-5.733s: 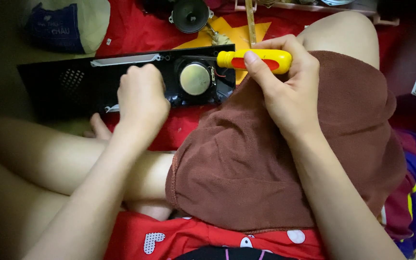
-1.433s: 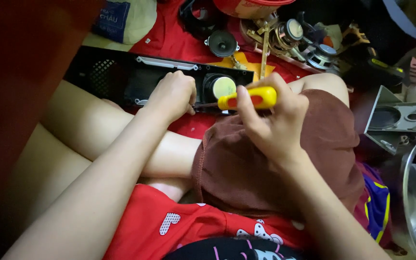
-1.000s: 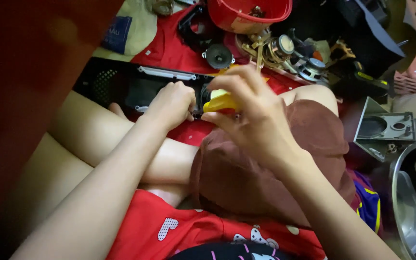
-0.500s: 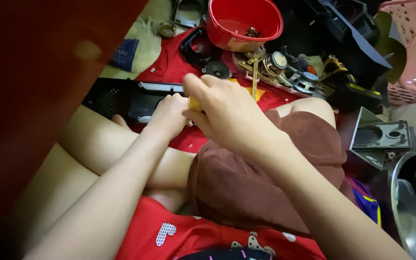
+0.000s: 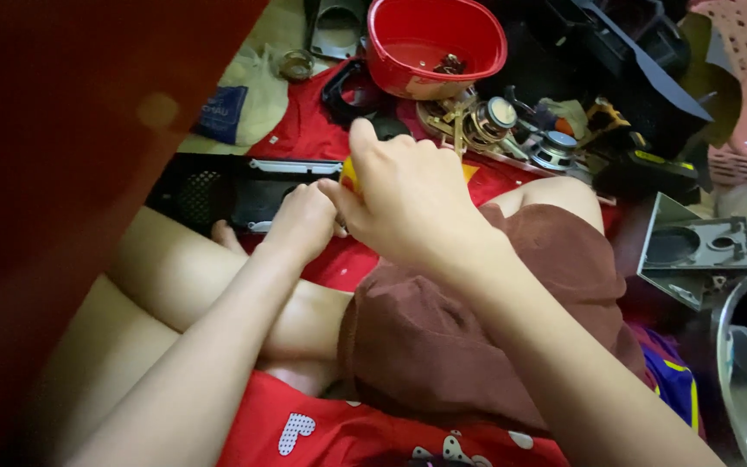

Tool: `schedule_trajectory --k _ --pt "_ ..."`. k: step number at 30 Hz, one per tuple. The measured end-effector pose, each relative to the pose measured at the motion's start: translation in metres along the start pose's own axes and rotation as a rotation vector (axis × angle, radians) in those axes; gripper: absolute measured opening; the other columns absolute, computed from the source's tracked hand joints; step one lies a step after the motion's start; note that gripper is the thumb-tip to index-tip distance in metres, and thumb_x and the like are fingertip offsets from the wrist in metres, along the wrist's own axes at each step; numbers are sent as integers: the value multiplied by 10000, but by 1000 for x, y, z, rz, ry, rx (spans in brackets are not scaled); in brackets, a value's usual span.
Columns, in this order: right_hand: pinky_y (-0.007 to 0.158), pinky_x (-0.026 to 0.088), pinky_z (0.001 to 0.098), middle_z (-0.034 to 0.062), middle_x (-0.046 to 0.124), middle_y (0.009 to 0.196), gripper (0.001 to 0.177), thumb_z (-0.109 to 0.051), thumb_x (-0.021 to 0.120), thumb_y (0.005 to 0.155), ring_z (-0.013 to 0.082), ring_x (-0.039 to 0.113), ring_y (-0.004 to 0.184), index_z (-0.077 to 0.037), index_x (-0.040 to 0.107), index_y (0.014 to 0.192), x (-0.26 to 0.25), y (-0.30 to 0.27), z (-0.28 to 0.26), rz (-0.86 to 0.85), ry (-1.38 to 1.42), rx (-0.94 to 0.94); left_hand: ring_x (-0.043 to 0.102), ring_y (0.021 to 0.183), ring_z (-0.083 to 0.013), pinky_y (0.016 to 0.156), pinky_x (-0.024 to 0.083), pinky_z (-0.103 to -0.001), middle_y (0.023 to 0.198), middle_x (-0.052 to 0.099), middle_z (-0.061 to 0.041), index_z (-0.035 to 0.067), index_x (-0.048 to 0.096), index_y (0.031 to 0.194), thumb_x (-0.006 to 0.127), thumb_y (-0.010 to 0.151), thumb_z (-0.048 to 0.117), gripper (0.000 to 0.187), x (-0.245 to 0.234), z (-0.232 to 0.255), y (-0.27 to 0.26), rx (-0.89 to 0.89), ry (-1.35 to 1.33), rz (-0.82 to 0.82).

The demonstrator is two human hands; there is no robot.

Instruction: The person uses a screwdriver to remove screws from a black electronic device, likely a speaker, resting on their lap. They then use a knife to pry open the casing and remove a speaker component, placing it aside before continuing to unscrew and adjust internal parts.

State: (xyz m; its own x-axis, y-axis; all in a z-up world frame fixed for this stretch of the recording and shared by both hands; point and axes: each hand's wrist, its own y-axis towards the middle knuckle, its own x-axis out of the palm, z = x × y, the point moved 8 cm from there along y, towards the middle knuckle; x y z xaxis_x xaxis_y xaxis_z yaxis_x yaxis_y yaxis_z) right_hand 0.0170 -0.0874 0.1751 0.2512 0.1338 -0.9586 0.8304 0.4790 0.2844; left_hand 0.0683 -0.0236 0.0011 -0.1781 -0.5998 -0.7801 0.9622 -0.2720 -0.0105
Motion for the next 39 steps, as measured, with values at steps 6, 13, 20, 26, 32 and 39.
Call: schedule_trajectory --k 6,13,20,26,32,39 --pt "455 432 421 66 652 724 281 -217 640 730 339 578 575 -76 462 895 -12 -1 -3 -46 125 -105 608 477 -163 519 455 -276 507 609 -29 61 593 581 491 756 108 208 -10 10 -7 -29 -126 -23" --pt "394 446 417 170 593 613 567 -501 602 849 356 577 457 30 414 916 -10 -4 10 -7 -98 -7 597 620 -328 634 462 -406 656 640 -100 118 677 599 664 573 120 29 6 -1 1 62 160 -22" --pt "451 424 398 125 573 592 387 -355 627 830 322 552 492 -22 430 837 -1 -10 -1 32 32 -42 580 604 -297 625 463 -370 649 636 -69 97 649 585 705 535 83 76 -1 1 0 87 84 50" --pt "418 436 386 107 579 782 406 -257 632 768 284 584 531 -45 407 1030 -16 -16 -14 -10 126 -72 582 619 -316 628 471 -390 658 634 -88 96 674 673 707 558 74 121 -10 2 -7 53 39 74" --pt "445 399 375 88 514 730 301 -237 700 713 271 511 533 -45 494 820 -12 -20 -18 75 167 -99 501 753 -291 685 432 -379 836 531 -90 92 610 765 726 518 157 280 -39 21 -12 173 245 298" --pt "423 428 413 144 476 888 302 -42 622 757 287 504 474 -105 491 1022 -12 -23 -24 116 236 -128 72 1311 -415 1060 18 -459 1395 146 -306 -79 85 1364 845 91 740 1693 20 -22 29 187 665 39"
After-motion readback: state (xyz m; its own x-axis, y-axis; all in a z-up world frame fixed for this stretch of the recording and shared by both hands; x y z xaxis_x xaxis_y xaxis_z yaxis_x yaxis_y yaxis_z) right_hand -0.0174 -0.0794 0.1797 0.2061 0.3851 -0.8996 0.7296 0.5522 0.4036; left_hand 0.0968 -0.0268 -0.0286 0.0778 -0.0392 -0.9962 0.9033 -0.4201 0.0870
